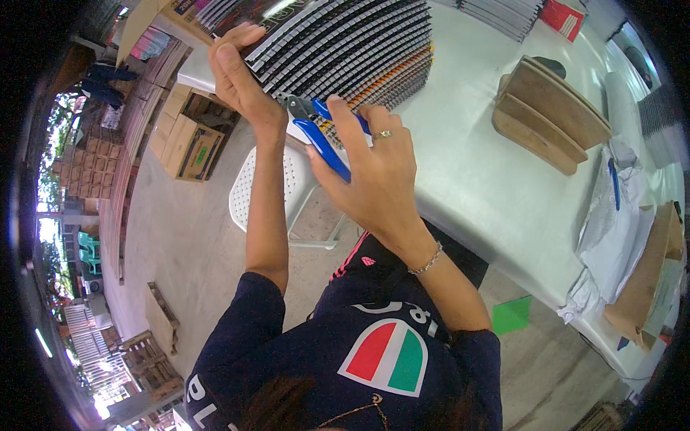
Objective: The person prepares spiral-bound notebooks by using a pair of pliers to trim or adjust the metal coils on a stack of books at a workspace.
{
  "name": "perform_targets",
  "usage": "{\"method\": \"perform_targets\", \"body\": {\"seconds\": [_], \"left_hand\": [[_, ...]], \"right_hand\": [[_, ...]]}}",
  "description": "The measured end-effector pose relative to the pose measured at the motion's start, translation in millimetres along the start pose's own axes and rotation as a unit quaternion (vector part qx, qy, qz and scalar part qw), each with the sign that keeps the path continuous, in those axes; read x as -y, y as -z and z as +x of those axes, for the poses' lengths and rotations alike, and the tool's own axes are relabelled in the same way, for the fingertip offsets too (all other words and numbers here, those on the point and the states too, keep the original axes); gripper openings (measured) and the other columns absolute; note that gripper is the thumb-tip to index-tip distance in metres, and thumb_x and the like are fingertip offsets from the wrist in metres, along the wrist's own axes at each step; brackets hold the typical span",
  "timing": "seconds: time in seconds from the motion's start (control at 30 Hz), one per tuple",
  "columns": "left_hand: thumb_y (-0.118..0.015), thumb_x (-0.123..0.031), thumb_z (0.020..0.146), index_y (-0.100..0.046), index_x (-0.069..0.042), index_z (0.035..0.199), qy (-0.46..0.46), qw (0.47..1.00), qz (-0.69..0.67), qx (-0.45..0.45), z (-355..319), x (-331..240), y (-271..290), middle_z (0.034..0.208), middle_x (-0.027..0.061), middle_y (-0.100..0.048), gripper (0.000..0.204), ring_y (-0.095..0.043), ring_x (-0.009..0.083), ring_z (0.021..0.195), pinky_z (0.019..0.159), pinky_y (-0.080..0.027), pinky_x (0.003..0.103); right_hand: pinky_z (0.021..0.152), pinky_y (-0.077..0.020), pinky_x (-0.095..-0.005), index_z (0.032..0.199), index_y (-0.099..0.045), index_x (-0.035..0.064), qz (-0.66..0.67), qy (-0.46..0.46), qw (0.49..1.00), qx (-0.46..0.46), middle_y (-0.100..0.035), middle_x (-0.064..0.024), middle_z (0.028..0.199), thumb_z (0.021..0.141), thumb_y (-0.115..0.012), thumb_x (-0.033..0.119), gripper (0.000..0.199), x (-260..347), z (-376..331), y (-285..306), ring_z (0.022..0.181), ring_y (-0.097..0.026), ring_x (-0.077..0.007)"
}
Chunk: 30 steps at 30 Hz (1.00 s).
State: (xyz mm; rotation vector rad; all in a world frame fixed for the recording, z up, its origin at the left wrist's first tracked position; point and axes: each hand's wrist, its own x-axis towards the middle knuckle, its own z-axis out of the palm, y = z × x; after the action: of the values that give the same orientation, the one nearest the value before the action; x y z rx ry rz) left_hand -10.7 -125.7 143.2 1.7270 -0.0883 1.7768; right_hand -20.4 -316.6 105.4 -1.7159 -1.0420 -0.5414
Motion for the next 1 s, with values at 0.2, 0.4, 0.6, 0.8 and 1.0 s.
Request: {"method": "perform_targets", "body": {"seconds": [0.2, 0.4, 0.6, 0.8, 1.0], "left_hand": [[-0.035, -0.029, 0.111, -0.067, 0.002, 0.095, -0.002, 1.000, 0.004, -0.006, -1, -1, -1, 0.105, 0.0133, -0.066, 0.047, -0.061, 0.0218, 0.105, 0.100, -0.043, 0.036], [-0.035, -0.029, 0.111, -0.067, 0.002, 0.095, 0.000, 1.000, 0.010, 0.004, -1, -5, -2, 0.105, 0.0125, -0.065, 0.047, -0.060, 0.0212, 0.106, 0.100, -0.043, 0.036], [-0.034, -0.028, 0.112, -0.067, 0.001, 0.095, -0.016, 1.000, 0.021, 0.015, 1, -6, 0, 0.105, 0.0124, -0.065, 0.048, -0.059, 0.0210, 0.106, 0.101, -0.042, 0.036], [-0.033, -0.028, 0.112, -0.066, 0.002, 0.097, 0.003, 1.000, -0.015, -0.005, -1, 1, -2, 0.104, 0.0121, -0.065, 0.046, -0.059, 0.0213, 0.106, 0.101, -0.042, 0.037], [-0.032, -0.029, 0.112, -0.064, 0.002, 0.099, 0.009, 1.000, -0.019, -0.007, -1, 1, -2, 0.105, 0.0128, -0.066, 0.047, -0.059, 0.0221, 0.109, 0.103, -0.041, 0.037]], "right_hand": [[0.076, -0.0443, -0.0404, 0.130, -0.063, 0.0045, -0.004, 0.010, 1.000, -0.012, -0.060, -0.0152, 0.104, 0.077, -0.081, 0.022, 0.059, -2, 0, 0, 0.090, -0.057, -0.0298], [0.078, -0.0421, -0.0406, 0.132, -0.062, 0.0052, -0.021, 0.006, 1.000, -0.011, -0.058, -0.0144, 0.107, 0.076, -0.082, 0.023, 0.062, 0, -2, -1, 0.091, -0.055, -0.0284], [0.079, -0.0410, -0.0399, 0.132, -0.062, 0.0055, 0.000, 0.000, 1.000, -0.022, -0.058, -0.0148, 0.107, 0.075, -0.082, 0.023, 0.062, 0, -3, -4, 0.093, -0.055, -0.0285], [0.079, -0.0429, -0.0383, 0.123, -0.063, 0.0041, 0.325, -0.254, 0.895, 0.167, -0.058, -0.0158, 0.107, 0.079, -0.080, 0.022, 0.051, 4, 2, 7, 0.092, -0.056, -0.0292], [0.080, -0.0440, -0.0387, 0.125, -0.058, 0.0015, 0.217, -0.168, 0.957, 0.093, -0.059, -0.0153, 0.107, 0.083, -0.076, 0.022, 0.051, 5, -1, 8, 0.090, -0.055, -0.0290]]}}
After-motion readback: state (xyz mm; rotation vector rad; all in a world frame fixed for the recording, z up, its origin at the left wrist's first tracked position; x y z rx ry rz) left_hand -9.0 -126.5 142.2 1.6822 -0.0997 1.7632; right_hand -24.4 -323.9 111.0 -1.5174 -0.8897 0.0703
